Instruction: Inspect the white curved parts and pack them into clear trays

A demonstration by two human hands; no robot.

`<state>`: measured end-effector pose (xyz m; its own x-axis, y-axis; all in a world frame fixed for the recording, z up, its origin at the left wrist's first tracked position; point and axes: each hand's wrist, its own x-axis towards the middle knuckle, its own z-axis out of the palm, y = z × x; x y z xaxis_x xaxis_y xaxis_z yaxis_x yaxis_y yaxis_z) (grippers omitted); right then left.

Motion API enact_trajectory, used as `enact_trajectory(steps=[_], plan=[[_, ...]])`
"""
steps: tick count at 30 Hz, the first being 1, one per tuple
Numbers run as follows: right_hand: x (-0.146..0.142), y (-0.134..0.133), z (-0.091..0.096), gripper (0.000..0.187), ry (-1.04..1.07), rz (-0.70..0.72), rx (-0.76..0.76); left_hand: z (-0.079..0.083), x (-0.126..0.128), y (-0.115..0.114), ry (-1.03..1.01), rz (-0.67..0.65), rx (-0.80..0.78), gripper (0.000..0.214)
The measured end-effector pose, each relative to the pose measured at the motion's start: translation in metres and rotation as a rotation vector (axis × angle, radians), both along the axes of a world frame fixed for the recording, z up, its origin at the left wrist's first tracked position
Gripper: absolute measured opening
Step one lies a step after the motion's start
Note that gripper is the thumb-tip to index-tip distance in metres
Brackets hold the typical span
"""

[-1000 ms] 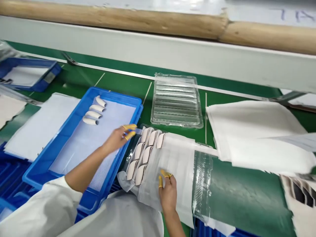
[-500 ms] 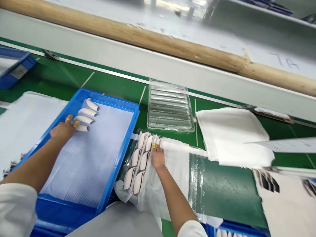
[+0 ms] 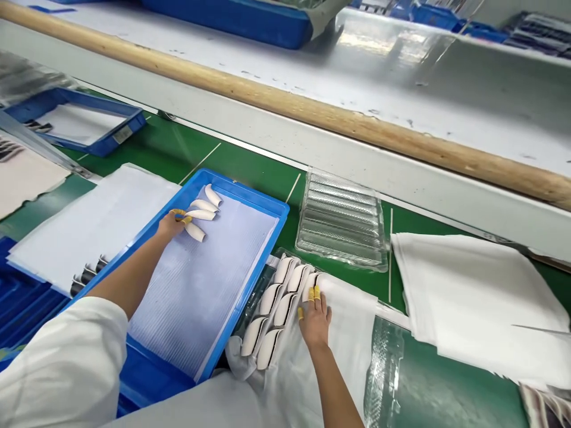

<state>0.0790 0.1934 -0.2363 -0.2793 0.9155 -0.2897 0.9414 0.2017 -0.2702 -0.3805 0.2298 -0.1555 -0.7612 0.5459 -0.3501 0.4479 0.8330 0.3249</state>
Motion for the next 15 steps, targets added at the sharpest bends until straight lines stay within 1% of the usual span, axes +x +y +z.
enact_trajectory(steps=[2,4,6,7,9,11,12,13,15], plan=[[0.002,-0.004,0.005,0.046,0.041,-0.021,0.056,0.012,0.001,-0.005,-0.018,-0.008,0.025,0.027],[-0.001,-0.010,0.017,0.047,0.095,-0.019,0.125,0.026,0.009,-0.012,-0.029,-0.047,0.085,0.022],[-0.010,-0.019,0.037,0.048,0.155,0.019,0.185,0.040,0.027,-0.024,-0.046,-0.103,0.161,0.019],[-0.017,-0.024,0.049,0.049,0.189,0.054,0.213,0.047,0.041,-0.031,-0.069,-0.135,0.199,0.019],[-0.031,-0.034,0.076,0.051,0.263,0.141,0.285,0.060,0.079,-0.048,-0.153,-0.215,0.262,0.022],[-0.042,-0.042,0.103,0.057,0.379,0.272,0.448,0.073,0.127,-0.068,-0.325,-0.312,0.326,0.026],[-0.044,-0.046,0.115,0.060,0.402,0.309,0.515,0.080,0.152,-0.079,-0.455,-0.354,0.364,0.027],[-0.042,-0.050,0.125,0.064,0.416,0.333,0.562,0.087,0.177,-0.090,-0.654,-0.366,0.424,0.027],[-0.030,-0.059,0.140,0.066,0.426,0.324,0.580,0.101,0.221,-0.110,-0.925,-0.332,0.493,0.026]])
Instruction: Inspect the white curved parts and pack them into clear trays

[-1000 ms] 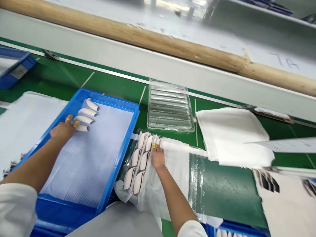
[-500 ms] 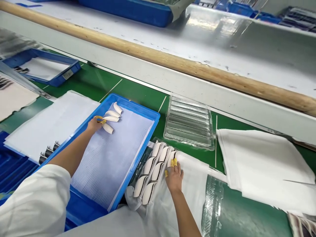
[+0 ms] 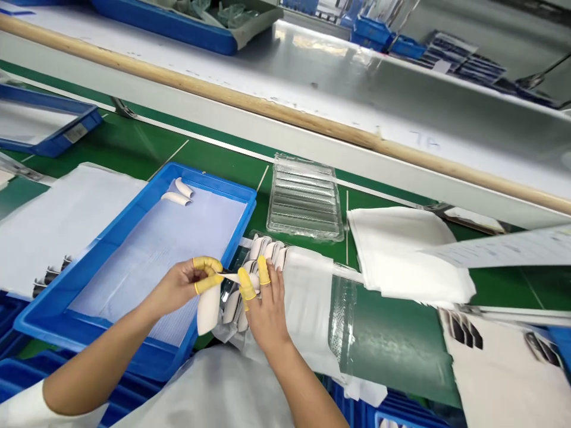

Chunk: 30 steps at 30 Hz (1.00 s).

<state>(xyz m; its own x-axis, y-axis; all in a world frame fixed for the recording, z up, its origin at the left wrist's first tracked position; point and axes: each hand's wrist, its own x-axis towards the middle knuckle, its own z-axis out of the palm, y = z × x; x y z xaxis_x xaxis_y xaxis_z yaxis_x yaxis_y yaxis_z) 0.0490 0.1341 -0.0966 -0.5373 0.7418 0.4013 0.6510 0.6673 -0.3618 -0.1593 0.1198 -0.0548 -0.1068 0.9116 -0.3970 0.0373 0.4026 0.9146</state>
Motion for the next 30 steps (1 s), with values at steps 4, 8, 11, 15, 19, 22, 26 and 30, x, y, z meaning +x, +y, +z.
enact_trajectory(steps=[4,8,11,15,19,22,26,30], plan=[[0.046,-0.030,0.016,0.056,0.118,-0.092,-0.253,0.022,0.058,-0.034,-0.223,0.037,-0.021,0.028],[0.085,-0.066,0.036,0.049,0.536,-0.194,-0.859,0.033,0.086,-0.054,-0.342,0.034,-0.039,0.046],[0.102,-0.087,0.057,0.051,0.880,-0.094,-1.360,0.041,0.103,-0.061,-0.387,0.032,-0.098,0.040],[0.117,-0.101,0.082,0.054,0.986,0.007,-1.571,0.057,0.132,-0.066,-0.458,-0.021,-0.212,0.044],[0.128,-0.109,0.093,0.057,1.049,0.060,-1.652,0.071,0.154,-0.071,-0.441,-0.055,-0.171,0.043],[0.133,-0.114,0.098,0.055,1.101,0.089,-1.673,0.076,0.162,-0.078,-0.404,-0.075,-0.080,0.038],[0.137,-0.117,0.104,0.054,1.091,0.134,-1.660,0.077,0.166,-0.086,-0.343,-0.065,-0.016,0.032],[0.138,-0.119,0.108,0.054,1.063,0.181,-1.645,0.082,0.169,-0.088,-0.282,-0.047,0.029,0.028]])
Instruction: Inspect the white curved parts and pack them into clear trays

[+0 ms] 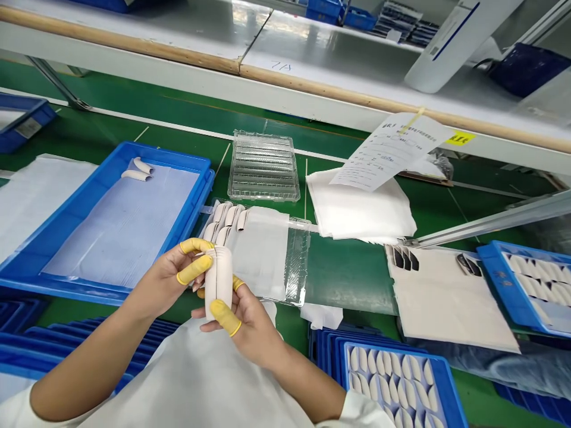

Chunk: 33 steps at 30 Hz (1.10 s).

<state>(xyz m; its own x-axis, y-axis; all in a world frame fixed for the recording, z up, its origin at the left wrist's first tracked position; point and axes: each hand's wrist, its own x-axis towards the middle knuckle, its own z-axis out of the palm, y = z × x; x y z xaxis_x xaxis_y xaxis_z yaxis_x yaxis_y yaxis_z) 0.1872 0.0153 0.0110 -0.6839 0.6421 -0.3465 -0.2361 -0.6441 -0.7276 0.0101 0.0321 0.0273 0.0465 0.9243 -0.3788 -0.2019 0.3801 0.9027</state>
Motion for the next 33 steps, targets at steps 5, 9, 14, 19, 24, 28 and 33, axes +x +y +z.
enact_trajectory(steps=[5,9,14,19,24,28,33], plan=[[0.002,-0.002,0.003,0.055,-0.017,0.006,0.027,0.008,0.004,0.003,0.065,0.054,0.062,0.023],[0.002,-0.003,0.005,0.055,-0.016,0.000,0.025,0.009,0.005,0.004,0.113,0.047,0.108,0.028],[0.001,-0.003,0.008,0.051,-0.026,-0.005,0.016,0.012,0.005,0.005,0.178,0.019,0.157,0.025],[-0.002,-0.005,0.008,0.055,-0.082,-0.044,0.085,0.019,0.004,0.008,0.329,0.058,0.239,0.017],[-0.002,-0.008,0.005,0.058,-0.190,-0.112,0.251,0.019,0.003,0.006,0.400,0.061,0.343,0.012],[-0.001,-0.006,0.001,0.050,-0.285,-0.119,0.358,0.015,0.001,0.005,0.451,0.081,0.453,0.010],[-0.001,-0.005,-0.001,0.058,-0.281,-0.136,0.415,0.014,0.000,0.007,0.477,0.066,0.545,0.010]])
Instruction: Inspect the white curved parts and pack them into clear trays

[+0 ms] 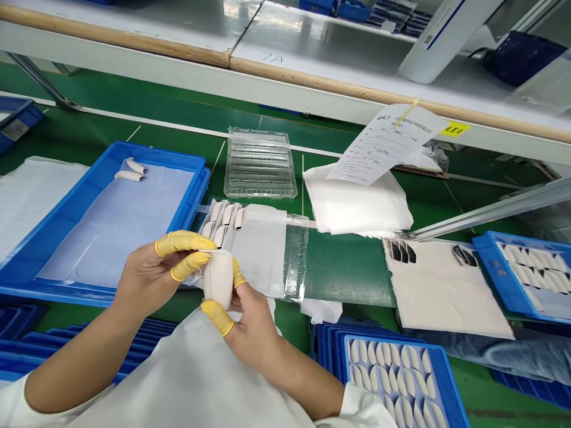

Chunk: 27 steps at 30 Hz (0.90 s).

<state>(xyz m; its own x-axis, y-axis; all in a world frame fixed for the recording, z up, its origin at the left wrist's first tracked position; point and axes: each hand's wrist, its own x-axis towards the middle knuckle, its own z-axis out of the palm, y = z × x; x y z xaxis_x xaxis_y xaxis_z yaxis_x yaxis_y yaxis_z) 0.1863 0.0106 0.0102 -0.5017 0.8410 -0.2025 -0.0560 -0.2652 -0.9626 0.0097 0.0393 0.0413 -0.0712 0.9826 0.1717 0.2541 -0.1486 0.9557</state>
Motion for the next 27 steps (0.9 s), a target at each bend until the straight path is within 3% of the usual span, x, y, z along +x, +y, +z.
enact_trajectory(steps=[5,10,18,23,27], plan=[[0.006,-0.007,0.008,0.099,0.148,0.084,-0.004,0.006,0.000,0.015,-0.160,0.000,-0.279,0.010],[0.008,-0.010,0.013,0.083,0.140,0.112,-0.037,0.003,-0.003,0.034,-0.280,-0.011,-0.494,0.017],[0.002,-0.002,0.011,0.086,0.169,0.003,-0.229,-0.025,0.000,0.039,-0.423,-0.041,-0.695,0.027],[0.004,-0.003,0.011,0.080,0.124,0.002,-0.129,-0.030,0.003,0.035,-0.452,-0.043,-0.722,0.026],[0.009,-0.004,0.013,0.075,0.061,0.022,0.102,-0.005,0.006,0.026,-0.394,-0.017,-0.566,0.023]])
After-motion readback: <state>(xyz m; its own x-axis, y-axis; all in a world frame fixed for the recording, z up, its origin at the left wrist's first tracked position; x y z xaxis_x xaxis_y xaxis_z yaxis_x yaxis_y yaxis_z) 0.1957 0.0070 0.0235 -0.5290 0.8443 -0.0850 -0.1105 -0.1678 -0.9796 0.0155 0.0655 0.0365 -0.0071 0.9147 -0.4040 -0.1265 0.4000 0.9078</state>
